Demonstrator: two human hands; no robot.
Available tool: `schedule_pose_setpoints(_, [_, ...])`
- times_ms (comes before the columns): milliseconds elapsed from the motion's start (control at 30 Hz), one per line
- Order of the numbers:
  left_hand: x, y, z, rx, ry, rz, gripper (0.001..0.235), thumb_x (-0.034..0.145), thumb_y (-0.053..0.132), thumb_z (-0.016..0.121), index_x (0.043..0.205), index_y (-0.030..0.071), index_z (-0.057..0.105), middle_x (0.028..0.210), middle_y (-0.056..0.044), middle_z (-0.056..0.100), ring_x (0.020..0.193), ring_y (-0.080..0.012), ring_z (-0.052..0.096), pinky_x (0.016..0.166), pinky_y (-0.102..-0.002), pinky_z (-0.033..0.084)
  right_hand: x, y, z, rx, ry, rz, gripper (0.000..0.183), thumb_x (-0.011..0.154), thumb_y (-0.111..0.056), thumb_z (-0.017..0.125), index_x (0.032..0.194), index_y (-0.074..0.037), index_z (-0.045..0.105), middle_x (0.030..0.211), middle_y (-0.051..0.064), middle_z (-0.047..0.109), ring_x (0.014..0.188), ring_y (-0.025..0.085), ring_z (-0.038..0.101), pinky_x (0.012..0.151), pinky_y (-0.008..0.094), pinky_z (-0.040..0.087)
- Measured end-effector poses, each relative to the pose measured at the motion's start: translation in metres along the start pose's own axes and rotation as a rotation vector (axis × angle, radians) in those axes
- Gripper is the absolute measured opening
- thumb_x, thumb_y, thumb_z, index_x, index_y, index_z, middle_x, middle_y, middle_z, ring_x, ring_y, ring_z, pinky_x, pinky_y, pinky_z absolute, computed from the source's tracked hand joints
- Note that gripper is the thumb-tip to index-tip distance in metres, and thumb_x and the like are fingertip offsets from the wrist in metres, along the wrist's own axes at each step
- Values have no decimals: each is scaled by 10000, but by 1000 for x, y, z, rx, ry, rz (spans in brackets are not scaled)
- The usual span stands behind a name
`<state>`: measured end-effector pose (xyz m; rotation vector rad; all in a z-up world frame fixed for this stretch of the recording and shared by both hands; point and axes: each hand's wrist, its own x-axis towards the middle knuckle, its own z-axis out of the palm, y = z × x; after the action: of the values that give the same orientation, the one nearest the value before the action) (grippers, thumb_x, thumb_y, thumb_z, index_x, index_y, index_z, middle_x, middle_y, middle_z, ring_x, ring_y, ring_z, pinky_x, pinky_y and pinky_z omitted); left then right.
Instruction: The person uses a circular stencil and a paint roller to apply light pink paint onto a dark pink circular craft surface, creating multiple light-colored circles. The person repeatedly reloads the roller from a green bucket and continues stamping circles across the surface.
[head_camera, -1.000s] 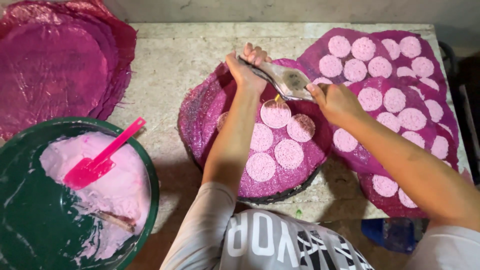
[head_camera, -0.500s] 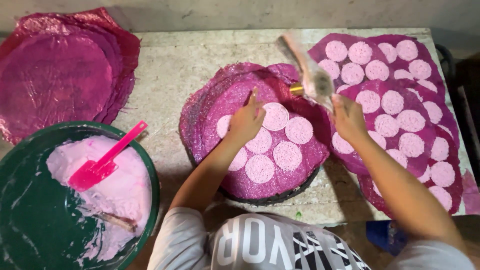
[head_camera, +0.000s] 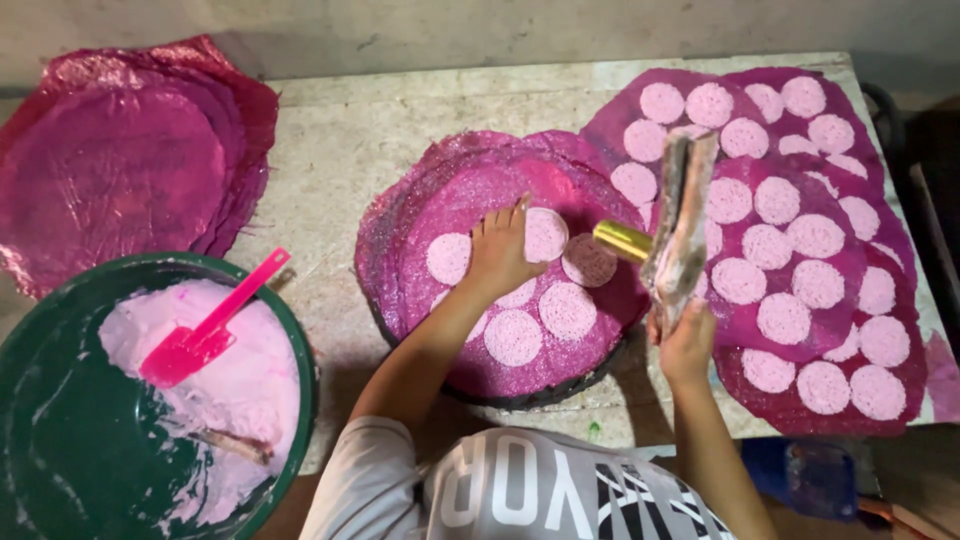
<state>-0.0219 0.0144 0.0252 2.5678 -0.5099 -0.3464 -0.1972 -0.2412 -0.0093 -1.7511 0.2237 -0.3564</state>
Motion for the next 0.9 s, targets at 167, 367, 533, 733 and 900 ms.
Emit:
schedule_pose_setpoints(167, [10,-14,-23,-39,3,-145,1133,750,515,868,1561,53,225,1526,-192,395,1419,-341,361,1185,-539,276,-19,-7,-20,6,82,46,839,1049,-706,160,865,5,567,591,54,525,485,151,505,452,293,386])
schedule_pose_setpoints(367, [3,-56,-55,42,130,-113,776,747,441,839,1413,180,538,1631,-83,300,1513,-357,203,1231,-576,154,-33,-10,-24,111,88,36,866,1050,-738,185,903,26,566,620,88,509,517,164,483,484,299,368])
schedule_pose_setpoints(533, [-23,-49,-41,118,79,-12,263,901,324,684,1123,232,790,1654,-41,283,1548,-367,130,1239,-643,8,-40,-6,-19,180,67,17,850,1057,-741,215,928,27,555,634,86,517,525,164,484,488,300,365])
schedule_pose_setpoints(733, [-68,-10,-62,199,22,18,740,860,425,720,1524,200,482,1660,-135,64,1521,-400,-3,1175,-665,-57,-40,-17,-14,257,-95,-94,810,998,-744,336,1113,10,609,708,50,556,559,130,486,491,276,357])
schedule_pose_setpoints(900, [-120,28,-79,88,166,387,1103,723,404,861,1557,-81,328,1602,-231,239,1510,-389,152,1169,-695,34,-34,-76,-7,-148,-408,-245,645,987,-629,547,1031,5,659,686,63,578,561,219,529,512,339,404])
